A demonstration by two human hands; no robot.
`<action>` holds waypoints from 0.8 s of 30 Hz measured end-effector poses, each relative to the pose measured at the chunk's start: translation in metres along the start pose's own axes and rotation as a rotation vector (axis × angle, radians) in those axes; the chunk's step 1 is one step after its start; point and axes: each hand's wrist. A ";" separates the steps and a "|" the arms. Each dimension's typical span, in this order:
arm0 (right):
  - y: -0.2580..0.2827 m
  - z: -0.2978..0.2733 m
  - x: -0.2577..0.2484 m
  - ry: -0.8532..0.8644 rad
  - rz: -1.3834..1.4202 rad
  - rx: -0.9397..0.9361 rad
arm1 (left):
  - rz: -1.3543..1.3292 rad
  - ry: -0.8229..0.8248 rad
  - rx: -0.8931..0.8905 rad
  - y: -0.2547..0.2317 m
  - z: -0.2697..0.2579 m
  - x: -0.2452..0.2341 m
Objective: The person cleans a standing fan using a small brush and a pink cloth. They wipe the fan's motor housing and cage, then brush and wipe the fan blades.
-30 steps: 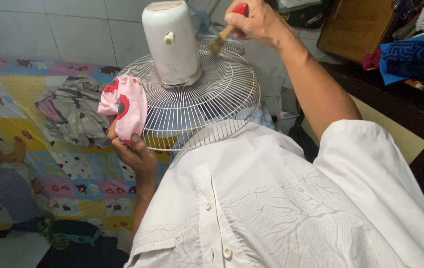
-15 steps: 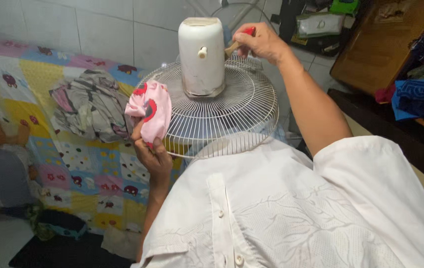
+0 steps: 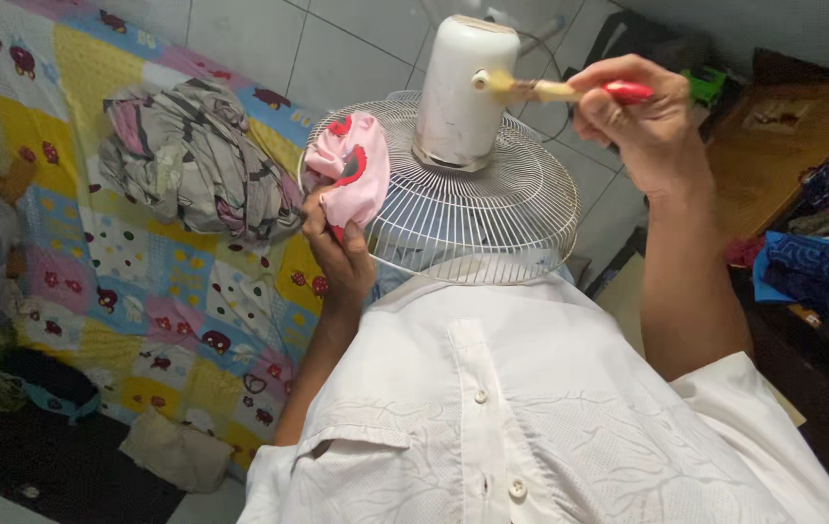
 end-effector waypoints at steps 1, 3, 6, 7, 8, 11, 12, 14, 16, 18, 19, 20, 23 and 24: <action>0.004 0.002 0.016 0.079 0.006 -0.040 | 0.020 -0.007 -0.022 -0.001 -0.004 0.000; 0.003 0.008 0.045 0.204 -0.173 -0.127 | 0.054 0.000 -0.027 -0.004 -0.006 0.003; -0.022 0.025 0.101 0.311 -0.484 -0.381 | 0.103 0.038 0.016 -0.009 -0.002 0.002; -0.034 0.038 0.123 0.300 -0.712 -0.383 | 0.114 0.049 0.037 -0.010 0.003 0.004; -0.045 0.049 0.145 0.284 -0.938 -0.383 | 0.126 0.059 0.059 -0.011 0.008 0.002; -0.063 0.100 0.206 0.209 -0.991 0.004 | 0.092 0.058 0.166 -0.018 0.025 -0.004; -0.065 0.121 0.221 0.216 -1.018 0.029 | 0.079 0.049 0.184 -0.018 0.032 -0.003; -0.069 0.152 0.233 0.256 -1.049 0.183 | 0.076 0.057 0.205 -0.021 0.038 -0.004; -0.081 0.162 0.235 0.119 -0.582 0.341 | 0.082 0.079 0.221 -0.023 0.040 -0.009; -0.095 0.167 0.235 0.148 -0.682 0.155 | 0.069 0.077 0.262 -0.022 0.045 -0.013; -0.103 0.178 0.239 0.177 -1.269 0.142 | 0.072 0.085 0.282 -0.023 0.046 -0.013; -0.108 0.181 0.228 0.225 -1.238 0.072 | 0.072 0.091 0.295 -0.022 0.052 -0.006; -0.144 0.179 0.229 0.399 -1.323 0.154 | 0.073 0.165 0.288 -0.024 0.050 -0.007; -0.152 0.179 0.226 0.271 -1.104 0.264 | 0.071 0.191 0.284 -0.024 0.050 -0.007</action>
Point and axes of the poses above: each hand's wrist, its own z-axis towards the middle knuckle, its own x-axis out of the palm, y = z × x, and after that the axes turned 10 degrees about -y, right-handed
